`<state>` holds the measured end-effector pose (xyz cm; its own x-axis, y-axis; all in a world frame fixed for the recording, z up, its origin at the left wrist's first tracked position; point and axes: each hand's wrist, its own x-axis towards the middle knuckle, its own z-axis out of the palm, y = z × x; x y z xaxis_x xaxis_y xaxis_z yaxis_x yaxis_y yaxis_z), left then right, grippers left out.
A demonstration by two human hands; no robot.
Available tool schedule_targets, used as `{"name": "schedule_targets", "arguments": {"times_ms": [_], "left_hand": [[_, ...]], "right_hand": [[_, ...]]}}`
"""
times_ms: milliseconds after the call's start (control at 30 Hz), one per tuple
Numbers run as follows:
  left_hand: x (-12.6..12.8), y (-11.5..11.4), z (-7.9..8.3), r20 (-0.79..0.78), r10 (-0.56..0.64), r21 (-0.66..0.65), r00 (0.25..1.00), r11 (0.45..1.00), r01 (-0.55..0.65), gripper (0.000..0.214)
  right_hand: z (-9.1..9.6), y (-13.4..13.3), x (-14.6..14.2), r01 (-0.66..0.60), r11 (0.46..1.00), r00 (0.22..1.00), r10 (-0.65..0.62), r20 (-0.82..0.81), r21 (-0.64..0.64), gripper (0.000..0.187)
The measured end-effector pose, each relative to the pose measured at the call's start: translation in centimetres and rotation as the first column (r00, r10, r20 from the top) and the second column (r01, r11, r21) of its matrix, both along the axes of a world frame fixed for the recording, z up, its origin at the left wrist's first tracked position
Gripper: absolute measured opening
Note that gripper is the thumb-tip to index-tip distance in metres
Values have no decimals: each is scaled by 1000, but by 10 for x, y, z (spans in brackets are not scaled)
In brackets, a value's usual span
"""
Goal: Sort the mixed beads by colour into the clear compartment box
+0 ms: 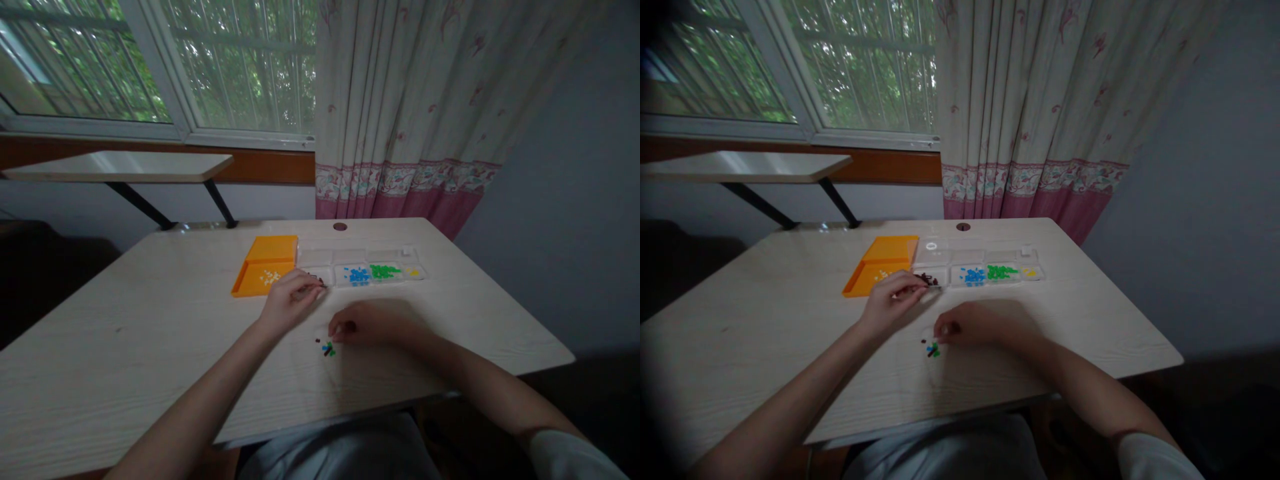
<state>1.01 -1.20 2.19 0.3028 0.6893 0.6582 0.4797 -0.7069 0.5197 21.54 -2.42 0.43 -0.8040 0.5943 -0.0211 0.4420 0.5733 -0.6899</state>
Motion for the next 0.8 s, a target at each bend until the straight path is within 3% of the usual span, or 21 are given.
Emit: {"name": "schedule_targets", "arguments": {"times_ms": [133,267,467,800], "left_hand": [[0,0,1,55,105,42,993,993,-107,7],[0,-1,-4,68,113,66,991,991,-118,7],[0,-2,-5,98,117,107,988,986,-127,8],[-13,20,-21,-49,343,-18,938,939,-344,18]], "right_hand": [[4,-5,-6,-54,995,994,46,96,88,19],[1,-5,-7,-85,983,990,66,123,160,20],[3,-4,-6,-89,981,985,62,160,170,22],[2,4,3,-80,963,987,41,155,256,21]]}}
